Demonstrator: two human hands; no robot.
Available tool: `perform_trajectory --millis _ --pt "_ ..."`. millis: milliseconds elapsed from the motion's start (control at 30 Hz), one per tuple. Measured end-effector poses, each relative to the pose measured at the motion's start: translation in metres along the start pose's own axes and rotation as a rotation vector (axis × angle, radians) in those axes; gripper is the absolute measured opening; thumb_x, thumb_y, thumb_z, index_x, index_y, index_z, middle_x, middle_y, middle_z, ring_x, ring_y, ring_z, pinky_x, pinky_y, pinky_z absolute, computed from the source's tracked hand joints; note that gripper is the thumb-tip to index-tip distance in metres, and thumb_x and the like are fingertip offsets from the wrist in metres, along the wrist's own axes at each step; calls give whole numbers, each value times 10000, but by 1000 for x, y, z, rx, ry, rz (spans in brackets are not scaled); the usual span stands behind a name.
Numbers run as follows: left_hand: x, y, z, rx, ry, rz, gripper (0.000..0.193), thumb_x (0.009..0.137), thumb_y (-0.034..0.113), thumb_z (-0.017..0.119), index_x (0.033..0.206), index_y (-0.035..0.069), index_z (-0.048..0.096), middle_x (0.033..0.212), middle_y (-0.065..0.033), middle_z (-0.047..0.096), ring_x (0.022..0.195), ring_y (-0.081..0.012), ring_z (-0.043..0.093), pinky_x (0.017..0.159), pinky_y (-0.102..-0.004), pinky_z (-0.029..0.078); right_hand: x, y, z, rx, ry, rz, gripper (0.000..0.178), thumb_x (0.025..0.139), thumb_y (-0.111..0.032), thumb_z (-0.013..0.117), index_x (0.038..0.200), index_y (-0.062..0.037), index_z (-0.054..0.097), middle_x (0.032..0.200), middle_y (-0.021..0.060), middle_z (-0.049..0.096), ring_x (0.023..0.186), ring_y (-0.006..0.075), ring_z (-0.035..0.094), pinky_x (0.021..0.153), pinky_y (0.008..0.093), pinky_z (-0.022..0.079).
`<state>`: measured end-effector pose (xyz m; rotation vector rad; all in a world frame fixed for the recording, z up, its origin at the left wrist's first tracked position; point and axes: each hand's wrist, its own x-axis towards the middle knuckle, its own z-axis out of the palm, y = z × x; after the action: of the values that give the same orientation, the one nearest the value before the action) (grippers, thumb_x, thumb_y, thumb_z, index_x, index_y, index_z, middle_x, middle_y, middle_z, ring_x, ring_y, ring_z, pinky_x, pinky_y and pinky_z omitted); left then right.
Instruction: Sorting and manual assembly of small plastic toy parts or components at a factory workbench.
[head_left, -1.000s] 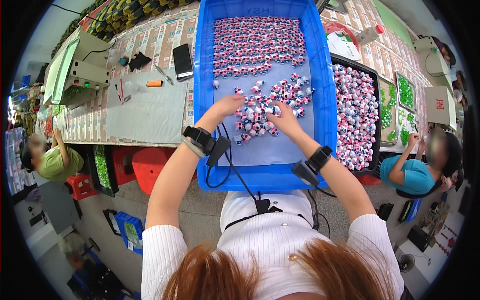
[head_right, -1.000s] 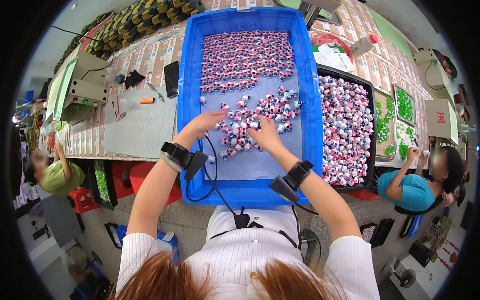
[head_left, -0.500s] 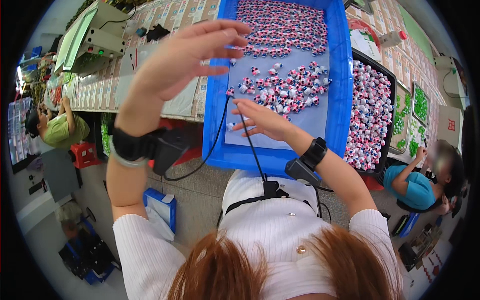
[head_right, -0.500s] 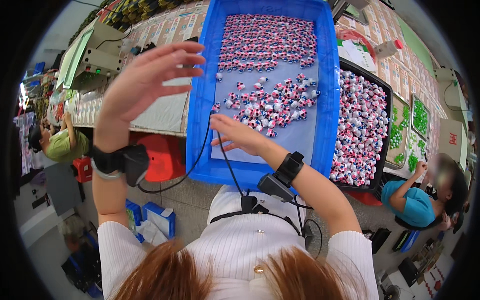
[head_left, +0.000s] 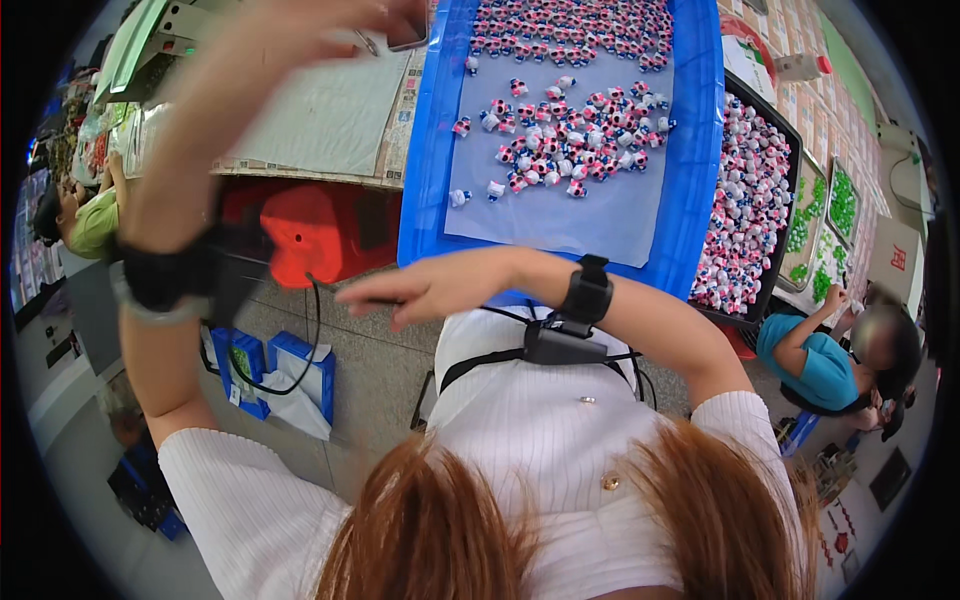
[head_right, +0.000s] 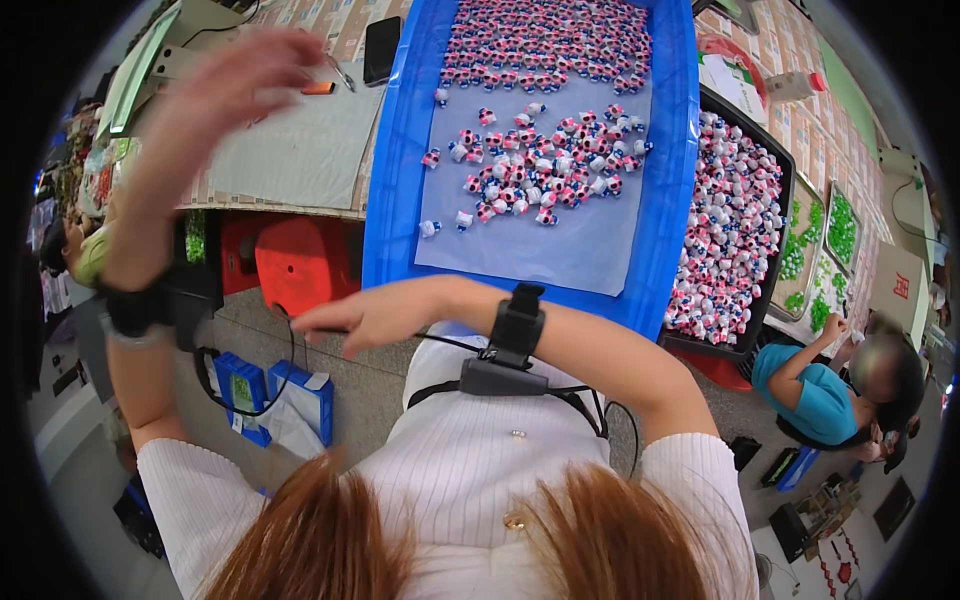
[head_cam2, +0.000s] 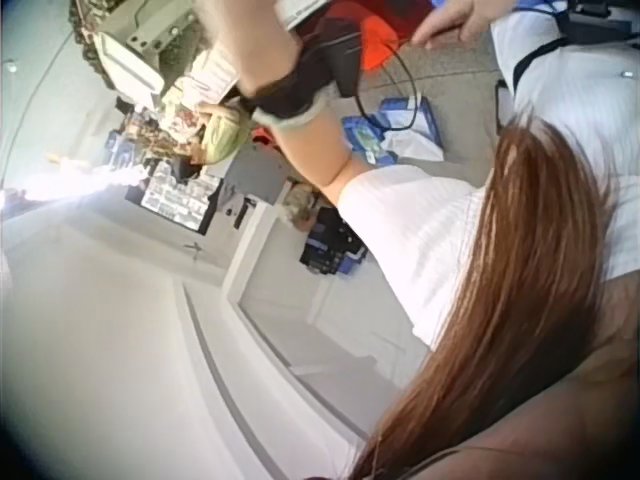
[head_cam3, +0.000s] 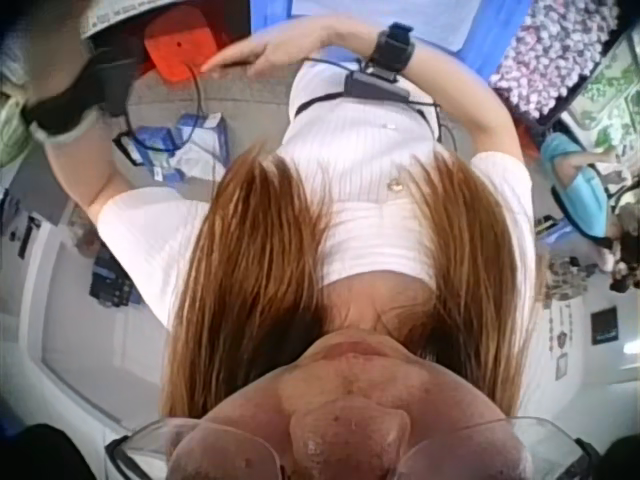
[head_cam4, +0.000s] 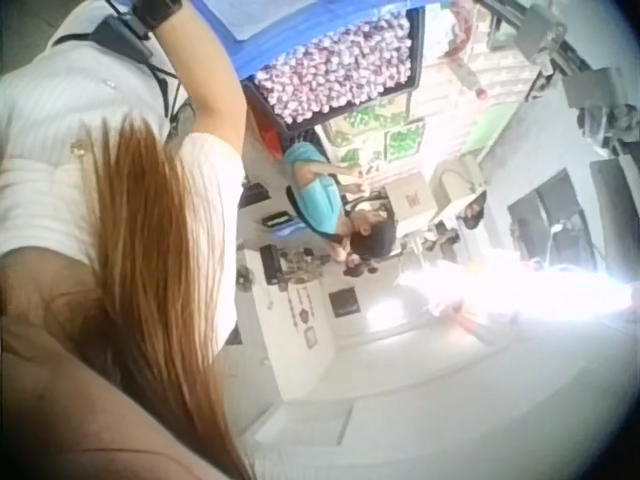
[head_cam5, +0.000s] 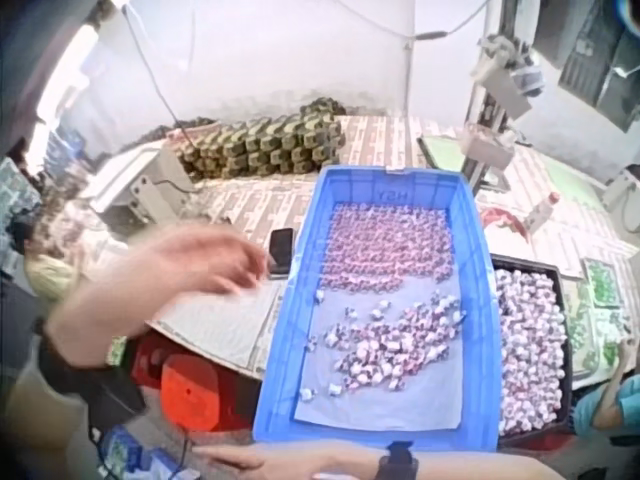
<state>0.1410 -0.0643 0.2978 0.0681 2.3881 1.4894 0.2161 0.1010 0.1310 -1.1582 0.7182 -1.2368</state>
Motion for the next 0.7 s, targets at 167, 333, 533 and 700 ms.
perform_trajectory --millis 167,333,533,700 --pt "-31 -120 151 -252 -463 -126 254 820 68 421 1045 16 527 960 -95 583 886 -175 550 801 -298 418 -31 -60 32 -826 -167 391 565 801 -128 481 1313 -107 244 1267 223 340 1084 329 446 875 388 377" --pt "-69 -142 189 -250 -533 -148 328 738 43 552 1065 59 531 1014 -111 543 877 -241 542 779 -319 420 -119 -86 -11 -450 459 467 378 820 -104 492 1182 -18 430 1062 136 538 924 220 547 789 316 433" --pt "-78 -133 185 -42 -601 -13 281 740 87 564 1021 74 547 937 -73 533 718 -201 525 661 -286 439 -148 -59 5 -342 626 635 340 794 -114 519 1123 -38 479 1016 123 558 846 212 562 737 298 443" --pt "-81 -148 200 -139 -548 77 255 760 126 562 1011 85 551 892 -68 546 710 -197 530 646 -288 436 -119 -43 35 -356 478 580 324 735 -75 546 1057 -43 515 978 108 562 872 255 536 747 330 434"
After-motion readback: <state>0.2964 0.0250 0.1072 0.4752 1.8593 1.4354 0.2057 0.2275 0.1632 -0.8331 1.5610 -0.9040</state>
